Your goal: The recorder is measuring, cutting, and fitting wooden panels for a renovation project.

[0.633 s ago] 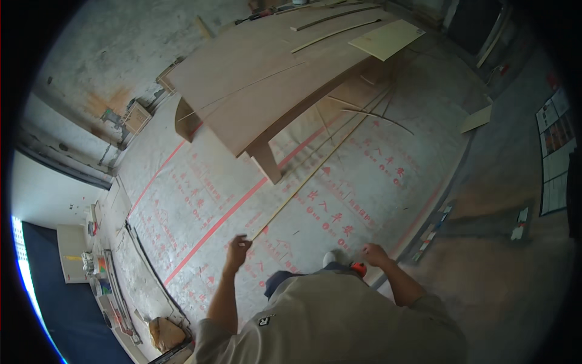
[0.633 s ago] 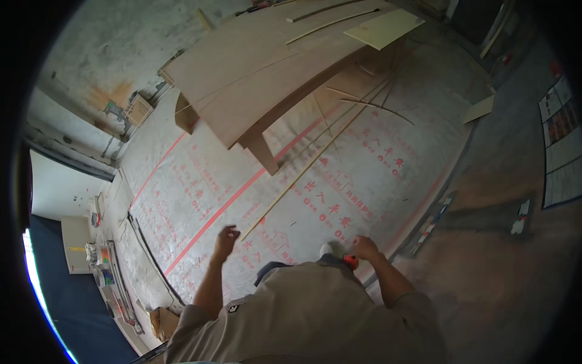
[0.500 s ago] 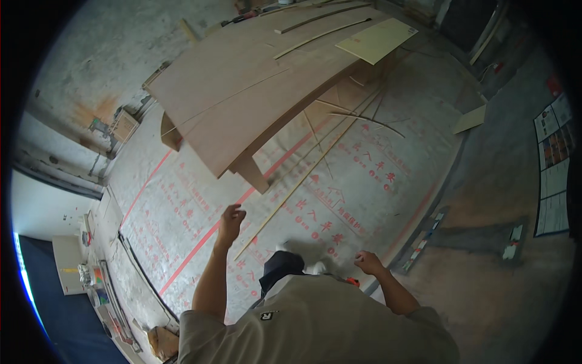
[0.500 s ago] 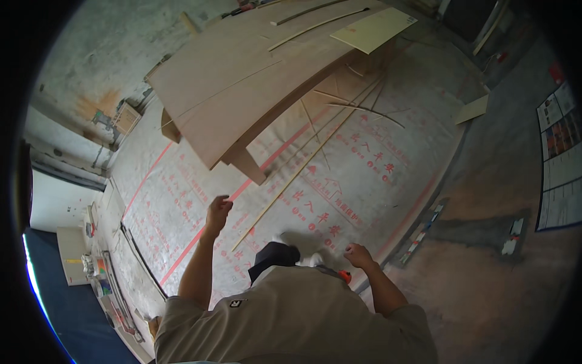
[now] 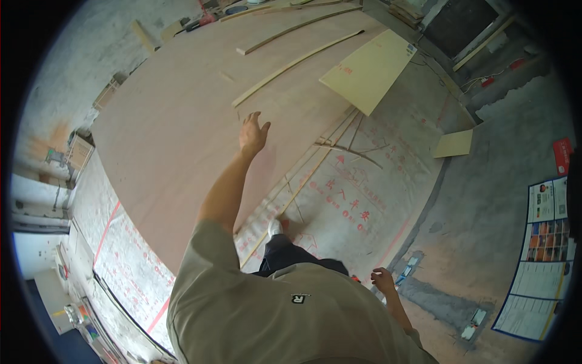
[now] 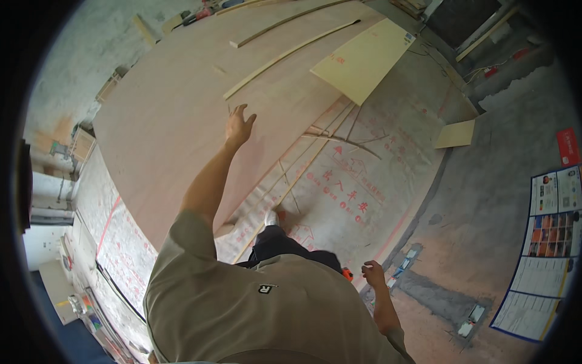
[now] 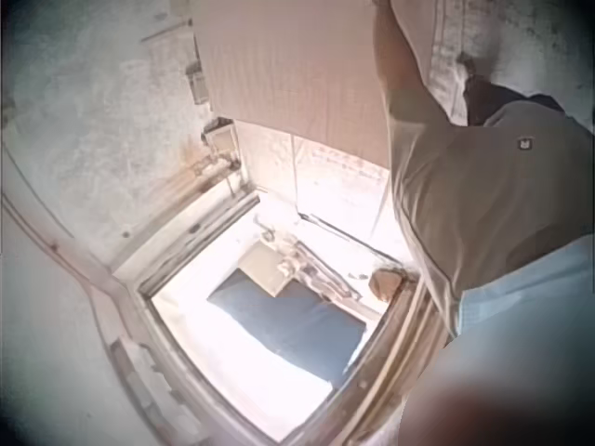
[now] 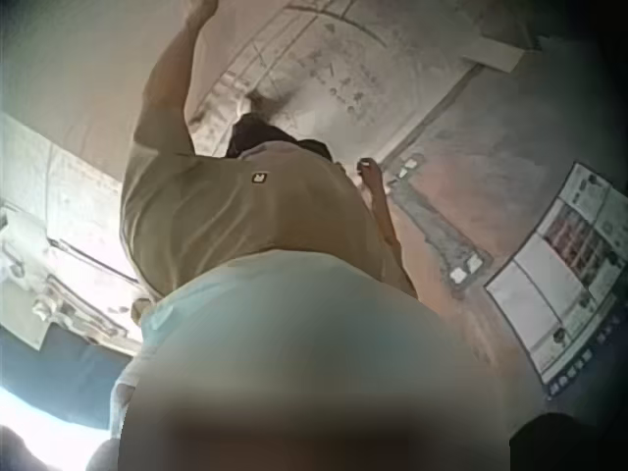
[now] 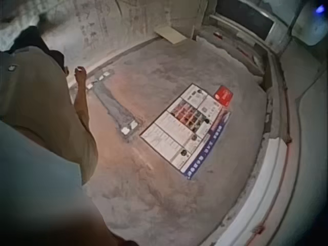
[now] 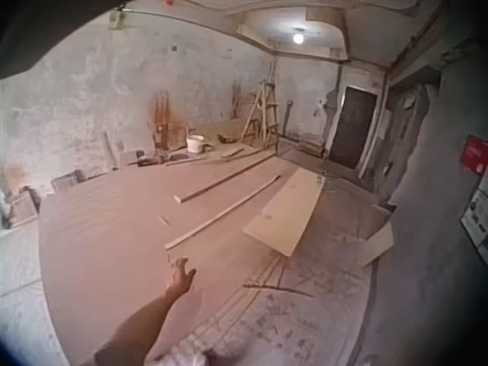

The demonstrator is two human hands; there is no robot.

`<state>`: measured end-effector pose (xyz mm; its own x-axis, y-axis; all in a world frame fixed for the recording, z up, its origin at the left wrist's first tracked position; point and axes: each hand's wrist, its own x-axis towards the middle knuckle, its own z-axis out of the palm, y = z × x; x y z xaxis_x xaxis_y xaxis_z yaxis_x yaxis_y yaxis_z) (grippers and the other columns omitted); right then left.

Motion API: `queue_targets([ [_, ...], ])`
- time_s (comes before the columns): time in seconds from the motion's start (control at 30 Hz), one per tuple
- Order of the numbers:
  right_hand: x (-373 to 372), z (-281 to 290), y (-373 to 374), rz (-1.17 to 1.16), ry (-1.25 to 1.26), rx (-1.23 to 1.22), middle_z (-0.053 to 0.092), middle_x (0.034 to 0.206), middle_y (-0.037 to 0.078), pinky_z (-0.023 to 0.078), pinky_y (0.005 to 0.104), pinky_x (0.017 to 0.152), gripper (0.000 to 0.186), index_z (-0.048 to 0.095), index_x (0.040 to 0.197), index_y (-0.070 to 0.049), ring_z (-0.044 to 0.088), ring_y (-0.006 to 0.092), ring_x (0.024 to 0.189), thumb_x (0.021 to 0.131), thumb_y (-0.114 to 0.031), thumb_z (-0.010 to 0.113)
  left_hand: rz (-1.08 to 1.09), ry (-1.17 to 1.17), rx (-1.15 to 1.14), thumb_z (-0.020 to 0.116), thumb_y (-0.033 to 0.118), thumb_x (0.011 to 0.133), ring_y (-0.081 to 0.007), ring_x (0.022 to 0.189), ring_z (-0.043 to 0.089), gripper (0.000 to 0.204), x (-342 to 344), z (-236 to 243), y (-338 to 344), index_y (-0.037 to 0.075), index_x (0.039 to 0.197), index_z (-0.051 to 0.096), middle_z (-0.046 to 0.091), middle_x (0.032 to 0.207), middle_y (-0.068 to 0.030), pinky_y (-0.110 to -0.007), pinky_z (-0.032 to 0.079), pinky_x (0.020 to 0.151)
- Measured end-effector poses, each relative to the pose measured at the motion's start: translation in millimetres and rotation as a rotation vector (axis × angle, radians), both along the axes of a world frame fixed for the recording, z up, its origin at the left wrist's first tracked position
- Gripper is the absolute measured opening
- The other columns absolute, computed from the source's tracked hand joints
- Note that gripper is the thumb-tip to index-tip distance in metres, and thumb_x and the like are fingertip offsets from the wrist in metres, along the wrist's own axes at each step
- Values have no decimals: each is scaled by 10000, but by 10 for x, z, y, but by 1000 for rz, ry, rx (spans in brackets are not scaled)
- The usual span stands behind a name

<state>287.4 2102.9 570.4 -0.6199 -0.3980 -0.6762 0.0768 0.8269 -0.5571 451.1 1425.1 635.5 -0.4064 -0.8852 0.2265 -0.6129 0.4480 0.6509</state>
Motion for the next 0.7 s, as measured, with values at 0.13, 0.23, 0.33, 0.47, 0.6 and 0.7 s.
queue_targets([
  [0.13,-517,183,-322,-367,-141,-64,659,849,128,497,308,542,215,612,1064,1,643,195,700,887,-117,637,82,-136,191,659,280,902,-340,1316,469,564,-945,-100,-960,65,1392,482,520,1409,-149,-414,415,1070],
  [0.23,-1118,201,-760,-526,-313,-69,635,887,122,493,297,537,245,579,1114,-37,623,207,689,917,-175,626,107,-187,272,648,298,913,-312,1350,444,578,-1502,-108,-1542,98,1422,462,477,1463,-124,-456,400,1081],
  [0.33,-1962,-59,-1293,-616,-477,-160,636,911,113,504,301,560,276,550,1151,-64,626,212,692,935,-220,622,136,-361,-48,640,306,917,-307,1315,485,552,-1850,-466,-1913,112,1406,475,518,1418,-120,-505,391,1076],
  [0.47,-3331,-259,-2543,-494,-452,-164,642,905,100,506,290,596,258,568,1132,-76,633,199,712,937,-234,629,133,-491,14,596,269,943,-317,1207,561,403,-2404,-373,-2004,101,1304,535,588,1287,-128,-546,397,1039],
  [0.6,-4568,-439,-3485,-184,-336,-209,648,886,59,489,257,607,213,599,1095,-103,627,150,708,932,-232,642,95,-600,-122,547,213,955,-323,1045,615,205,-2289,-521,-2219,85,1113,565,620,1077,-122,-521,472,889],
  [0.7,-5122,-297,-4071,-65,-342,-185,642,846,43,483,253,599,195,601,1092,-98,610,127,675,941,-218,627,135,-570,-132,535,198,953,-344,964,630,148,-2071,-401,-1924,81,1042,554,624,1001,-139,-501,495,807],
])
